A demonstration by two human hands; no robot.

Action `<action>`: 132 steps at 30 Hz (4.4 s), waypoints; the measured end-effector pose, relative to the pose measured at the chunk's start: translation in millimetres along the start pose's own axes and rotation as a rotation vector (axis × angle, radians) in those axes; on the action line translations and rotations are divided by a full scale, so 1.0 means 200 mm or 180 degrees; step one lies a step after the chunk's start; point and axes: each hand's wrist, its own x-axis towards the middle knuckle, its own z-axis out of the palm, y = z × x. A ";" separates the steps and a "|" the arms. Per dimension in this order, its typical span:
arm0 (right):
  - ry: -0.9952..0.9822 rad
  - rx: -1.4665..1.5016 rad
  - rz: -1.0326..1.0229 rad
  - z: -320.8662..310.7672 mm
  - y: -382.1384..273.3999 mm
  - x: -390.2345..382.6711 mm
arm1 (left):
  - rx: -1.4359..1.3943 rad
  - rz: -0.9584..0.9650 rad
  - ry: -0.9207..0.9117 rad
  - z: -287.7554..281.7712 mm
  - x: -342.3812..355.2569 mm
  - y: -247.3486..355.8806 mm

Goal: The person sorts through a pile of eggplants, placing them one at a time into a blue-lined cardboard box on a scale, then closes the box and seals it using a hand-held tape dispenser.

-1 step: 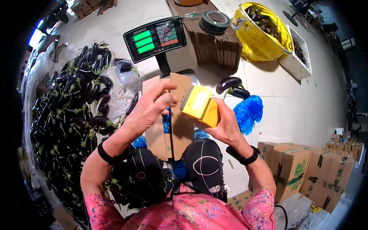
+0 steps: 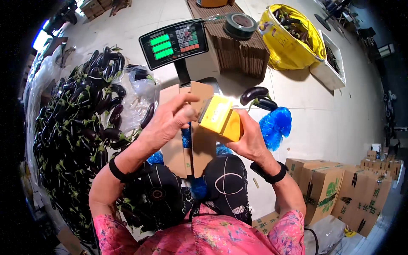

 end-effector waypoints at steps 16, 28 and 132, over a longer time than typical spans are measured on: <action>-0.0429 -0.0784 -0.0930 0.14 -0.24 0.18 | 0.0868 0.0641 0.1280 -0.13 -0.12 -0.20; -0.1553 -0.1752 -0.0275 0.06 -0.29 0.26 | -0.0572 -0.0570 0.2556 -0.59 -0.39 -0.75; -0.1854 -0.1659 -0.0711 0.09 -0.10 0.27 | 0.3263 0.2281 0.1439 -0.19 0.47 -0.70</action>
